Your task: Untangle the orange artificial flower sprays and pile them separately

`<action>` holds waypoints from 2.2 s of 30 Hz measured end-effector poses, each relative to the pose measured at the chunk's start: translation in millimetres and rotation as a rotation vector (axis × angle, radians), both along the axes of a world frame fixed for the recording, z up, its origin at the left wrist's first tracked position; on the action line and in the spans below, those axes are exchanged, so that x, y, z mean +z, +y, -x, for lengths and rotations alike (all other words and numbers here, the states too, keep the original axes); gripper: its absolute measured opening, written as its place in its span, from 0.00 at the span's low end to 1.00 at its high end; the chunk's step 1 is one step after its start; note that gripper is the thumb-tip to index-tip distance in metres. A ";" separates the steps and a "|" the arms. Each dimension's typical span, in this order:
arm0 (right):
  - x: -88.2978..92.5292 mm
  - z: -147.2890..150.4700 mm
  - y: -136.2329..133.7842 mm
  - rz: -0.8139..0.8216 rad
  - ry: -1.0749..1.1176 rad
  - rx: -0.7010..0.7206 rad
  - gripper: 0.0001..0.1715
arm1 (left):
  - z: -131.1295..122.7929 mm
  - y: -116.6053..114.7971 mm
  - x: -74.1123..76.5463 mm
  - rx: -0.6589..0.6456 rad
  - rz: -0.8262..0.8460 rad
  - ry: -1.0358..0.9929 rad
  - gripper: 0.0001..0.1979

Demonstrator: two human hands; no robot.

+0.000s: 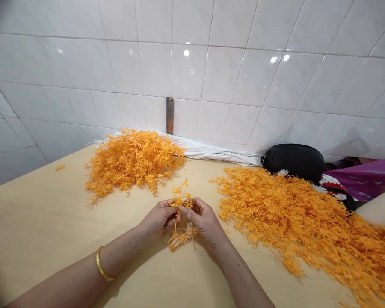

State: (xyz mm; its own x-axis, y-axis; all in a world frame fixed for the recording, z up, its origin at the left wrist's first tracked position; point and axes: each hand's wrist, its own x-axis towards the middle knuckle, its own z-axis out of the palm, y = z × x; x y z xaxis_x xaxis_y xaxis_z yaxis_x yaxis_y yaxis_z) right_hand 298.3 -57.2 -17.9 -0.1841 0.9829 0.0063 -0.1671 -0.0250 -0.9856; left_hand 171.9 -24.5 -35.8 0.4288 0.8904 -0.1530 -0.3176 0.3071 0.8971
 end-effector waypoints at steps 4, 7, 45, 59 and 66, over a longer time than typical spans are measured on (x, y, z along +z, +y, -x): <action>-1.8 2.7 -0.8 0.034 0.095 -0.023 0.15 | 2.0 1.5 -4.2 -0.102 0.010 -0.090 0.02; -3.6 -2.9 2.8 0.052 0.125 -0.101 0.14 | 6.8 3.2 -1.6 -0.149 0.066 -0.131 0.05; -1.0 -29.5 9.8 0.049 -0.183 -0.082 0.16 | 4.5 -4.8 2.6 -0.080 0.018 0.124 0.08; 6.8 -74.6 11.4 -0.041 -0.346 0.069 0.16 | -1.6 -9.0 6.6 -0.118 -0.031 0.110 0.04; -2.2 -52.6 21.5 -0.109 -0.457 -0.263 0.21 | -6.3 -9.2 11.2 -0.098 -0.042 0.127 0.04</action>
